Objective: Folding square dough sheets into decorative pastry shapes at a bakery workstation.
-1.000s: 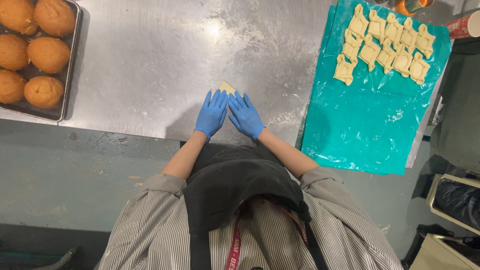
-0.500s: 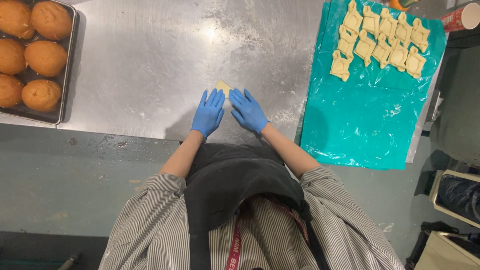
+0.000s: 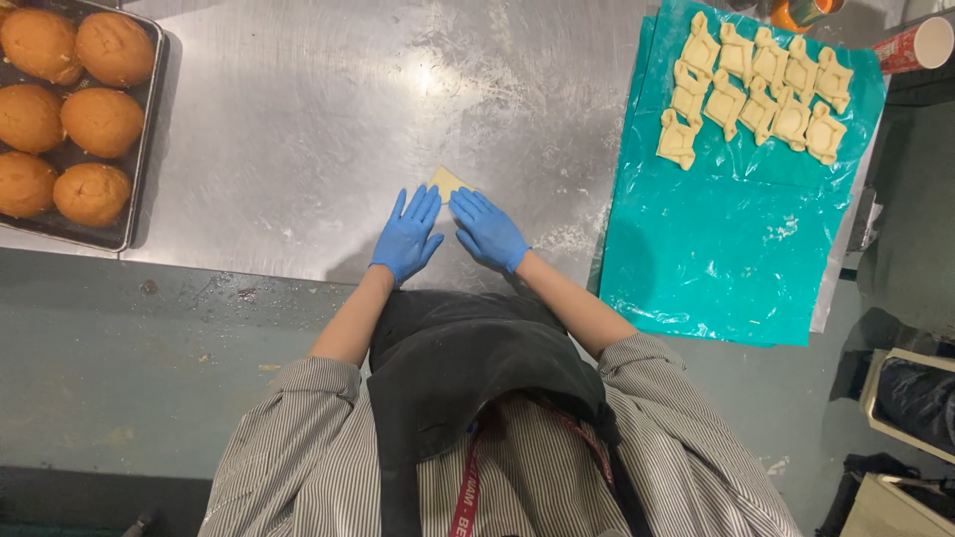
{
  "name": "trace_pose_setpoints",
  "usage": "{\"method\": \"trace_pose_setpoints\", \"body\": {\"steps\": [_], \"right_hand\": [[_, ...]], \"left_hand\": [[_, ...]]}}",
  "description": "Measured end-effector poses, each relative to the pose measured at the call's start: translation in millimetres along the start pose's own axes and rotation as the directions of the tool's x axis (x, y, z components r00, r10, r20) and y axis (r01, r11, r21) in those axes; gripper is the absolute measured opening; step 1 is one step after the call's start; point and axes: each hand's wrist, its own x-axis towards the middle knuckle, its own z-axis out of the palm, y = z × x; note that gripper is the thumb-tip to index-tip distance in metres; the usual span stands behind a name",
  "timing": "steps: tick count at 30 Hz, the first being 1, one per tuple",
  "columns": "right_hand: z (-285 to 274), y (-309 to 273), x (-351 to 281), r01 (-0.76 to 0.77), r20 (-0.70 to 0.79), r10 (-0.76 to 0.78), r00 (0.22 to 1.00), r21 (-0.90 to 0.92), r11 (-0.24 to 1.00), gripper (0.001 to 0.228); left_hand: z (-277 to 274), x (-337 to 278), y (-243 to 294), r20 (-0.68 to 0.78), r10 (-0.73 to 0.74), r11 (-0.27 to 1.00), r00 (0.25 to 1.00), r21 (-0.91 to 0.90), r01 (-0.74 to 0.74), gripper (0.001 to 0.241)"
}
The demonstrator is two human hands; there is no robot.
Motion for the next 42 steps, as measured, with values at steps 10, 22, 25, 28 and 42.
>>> {"method": "trace_pose_setpoints", "body": {"steps": [10, 22, 25, 28, 42], "right_hand": [[-2.0, -2.8, 7.7, -0.011, 0.006, 0.011, 1.000, 0.036, 0.999, 0.063], [-4.0, -4.1, 16.7, 0.012, 0.001, -0.012, 1.000, -0.056, 0.998, 0.064], [-6.8, -12.8, 13.9, -0.013, 0.006, 0.013, 1.000, -0.050, 0.999, 0.054], [-6.3, -10.7, 16.8, 0.017, -0.003, -0.017, 1.000, -0.009, 1.000, 0.067], [28.1, 21.5, 66.4, -0.498, -0.228, 0.584, 0.779, 0.341, 0.797, 0.059]], "left_hand": [[-4.4, 0.3, -3.9, 0.054, 0.027, 0.998, 0.998, -0.059, -0.024, 0.074], [0.4, 4.7, -6.9, 0.088, 0.036, 0.999, 0.996, 0.000, -0.036, 0.073], [2.6, 2.6, 0.6, 0.098, 0.028, 1.000, 0.995, -0.003, -0.028, 0.072], [6.5, 6.1, 0.2, 0.131, 0.023, 0.985, 0.991, 0.168, -0.045, 0.072], [17.8, 56.5, -50.3, -0.511, -0.463, 0.884, 0.725, -0.326, 0.334, 0.017]]}}
